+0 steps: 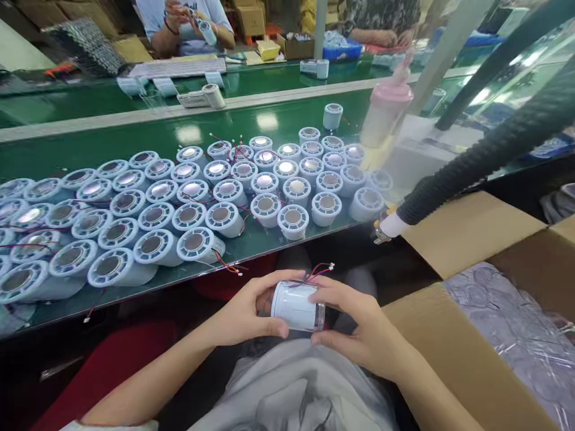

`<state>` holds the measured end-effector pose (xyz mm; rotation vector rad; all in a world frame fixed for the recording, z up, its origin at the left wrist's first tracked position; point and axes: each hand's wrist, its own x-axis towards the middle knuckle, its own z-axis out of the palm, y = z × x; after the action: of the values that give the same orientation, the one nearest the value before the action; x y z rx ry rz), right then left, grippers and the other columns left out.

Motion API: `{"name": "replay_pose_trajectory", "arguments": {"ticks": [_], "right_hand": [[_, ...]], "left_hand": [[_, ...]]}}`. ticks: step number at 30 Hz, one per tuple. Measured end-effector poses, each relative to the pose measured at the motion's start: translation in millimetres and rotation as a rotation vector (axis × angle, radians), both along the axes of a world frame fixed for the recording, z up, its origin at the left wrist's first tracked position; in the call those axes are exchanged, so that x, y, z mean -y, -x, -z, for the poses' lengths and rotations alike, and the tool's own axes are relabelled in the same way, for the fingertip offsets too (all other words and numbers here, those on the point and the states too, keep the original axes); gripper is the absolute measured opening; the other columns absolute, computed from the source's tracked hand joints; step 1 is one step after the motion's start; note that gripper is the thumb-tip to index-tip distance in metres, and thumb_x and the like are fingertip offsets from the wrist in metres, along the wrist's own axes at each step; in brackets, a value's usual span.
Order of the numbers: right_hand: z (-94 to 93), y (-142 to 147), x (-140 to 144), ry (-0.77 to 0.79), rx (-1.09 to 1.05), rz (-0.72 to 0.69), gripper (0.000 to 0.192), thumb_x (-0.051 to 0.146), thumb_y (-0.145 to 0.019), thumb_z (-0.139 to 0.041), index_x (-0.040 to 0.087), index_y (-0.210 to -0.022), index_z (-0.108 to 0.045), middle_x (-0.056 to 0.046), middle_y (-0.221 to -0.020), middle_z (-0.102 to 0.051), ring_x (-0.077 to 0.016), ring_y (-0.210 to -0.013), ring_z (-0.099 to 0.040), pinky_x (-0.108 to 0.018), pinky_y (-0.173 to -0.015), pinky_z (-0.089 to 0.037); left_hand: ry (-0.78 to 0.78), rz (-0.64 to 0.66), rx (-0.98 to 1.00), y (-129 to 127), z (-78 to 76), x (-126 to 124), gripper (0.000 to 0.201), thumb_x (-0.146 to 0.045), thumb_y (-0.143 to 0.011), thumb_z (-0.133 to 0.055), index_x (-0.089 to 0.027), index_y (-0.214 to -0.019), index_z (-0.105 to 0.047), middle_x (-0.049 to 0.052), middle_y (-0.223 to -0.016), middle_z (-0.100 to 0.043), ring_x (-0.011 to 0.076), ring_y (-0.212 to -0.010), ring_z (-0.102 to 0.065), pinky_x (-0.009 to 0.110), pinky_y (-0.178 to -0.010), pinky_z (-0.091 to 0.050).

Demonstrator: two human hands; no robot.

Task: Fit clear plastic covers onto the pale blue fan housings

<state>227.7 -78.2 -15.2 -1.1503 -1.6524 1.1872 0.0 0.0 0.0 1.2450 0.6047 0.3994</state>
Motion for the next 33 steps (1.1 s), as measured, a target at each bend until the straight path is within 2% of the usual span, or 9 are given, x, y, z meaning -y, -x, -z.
{"name": "replay_pose_trajectory", "arguments": {"ticks": [5, 10, 15, 24, 29, 33], "right_hand": [[-13.4, 4, 8, 0.219, -0.175, -0.013, 0.045, 0.02, -0.081, -0.074, 0.038, -0.117, -0.055, 0.001, -0.136, -0.052, -0.0182, -0.115, -0.058, -0.029, -0.096, -0.052], [-23.7, 7, 11, 0.342, -0.297, -0.011, 0.041, 0.026, -0.082, -0.074, 0.034, -0.116, -0.054, -0.001, -0.123, -0.06, -0.0177, -0.108, -0.06, -0.028, -0.09, -0.053], [-29.9, 10, 14, 0.449, -0.397, -0.014, 0.038, 0.033, -0.082, -0.073, 0.029, -0.113, -0.053, -0.002, -0.11, -0.062, -0.0148, -0.092, -0.061, -0.024, -0.077, -0.052], [-32.3, 12, 16, 0.55, -0.446, 0.037, 0.034, 0.044, -0.085, -0.068, 0.025, -0.109, -0.052, 0.001, -0.095, -0.062, -0.0099, -0.079, -0.06, -0.019, -0.067, -0.051], [-30.6, 13, 17, 0.657, -0.436, 0.126, 0.04, 0.054, -0.085, -0.063, 0.022, -0.105, -0.05, 0.001, -0.081, -0.063, -0.0143, -0.068, -0.066, -0.027, -0.062, -0.058], [-28.1, 14, 15, 0.727, -0.409, 0.162, 0.045, 0.061, -0.086, -0.056, 0.019, -0.1, -0.049, 0.0, -0.066, -0.066, -0.0163, -0.056, -0.068, -0.024, -0.052, -0.056]], "left_hand": [[-0.166, 0.004, 0.013, 5, -4.1, 8, 0.083, -0.021, -0.061, -0.085, -0.028, -0.136, -0.05, 0.01, -0.138, -0.053, 0.0282, -0.121, -0.055, 0.038, -0.1, -0.047], [-0.256, 0.015, 0.004, 8, -7.7, 12, 0.082, -0.022, -0.061, -0.085, -0.028, -0.135, -0.05, 0.01, -0.139, -0.053, 0.0286, -0.123, -0.054, 0.041, -0.104, -0.044], [-0.345, 0.03, 0.041, 9, -7.5, 14, 0.08, -0.02, -0.062, -0.084, -0.03, -0.135, -0.051, 0.008, -0.138, -0.053, 0.0283, -0.125, -0.053, 0.041, -0.108, -0.04], [-0.518, 0.056, 0.093, 8, -8.7, 13, 0.085, -0.014, -0.062, -0.084, -0.035, -0.136, -0.048, 0.005, -0.141, -0.053, 0.0256, -0.13, -0.048, 0.038, -0.109, -0.038], [-0.543, 0.082, 0.094, 5, -10.2, 12, 0.083, -0.014, -0.062, -0.084, -0.035, -0.134, -0.05, 0.005, -0.142, -0.051, 0.0262, -0.131, -0.048, 0.04, -0.109, -0.039], [-0.535, 0.089, 0.086, 3, -11.5, 12, 0.082, -0.015, -0.062, -0.084, -0.034, -0.134, -0.05, 0.006, -0.143, -0.05, 0.0269, -0.131, -0.047, 0.041, -0.109, -0.038]]}}
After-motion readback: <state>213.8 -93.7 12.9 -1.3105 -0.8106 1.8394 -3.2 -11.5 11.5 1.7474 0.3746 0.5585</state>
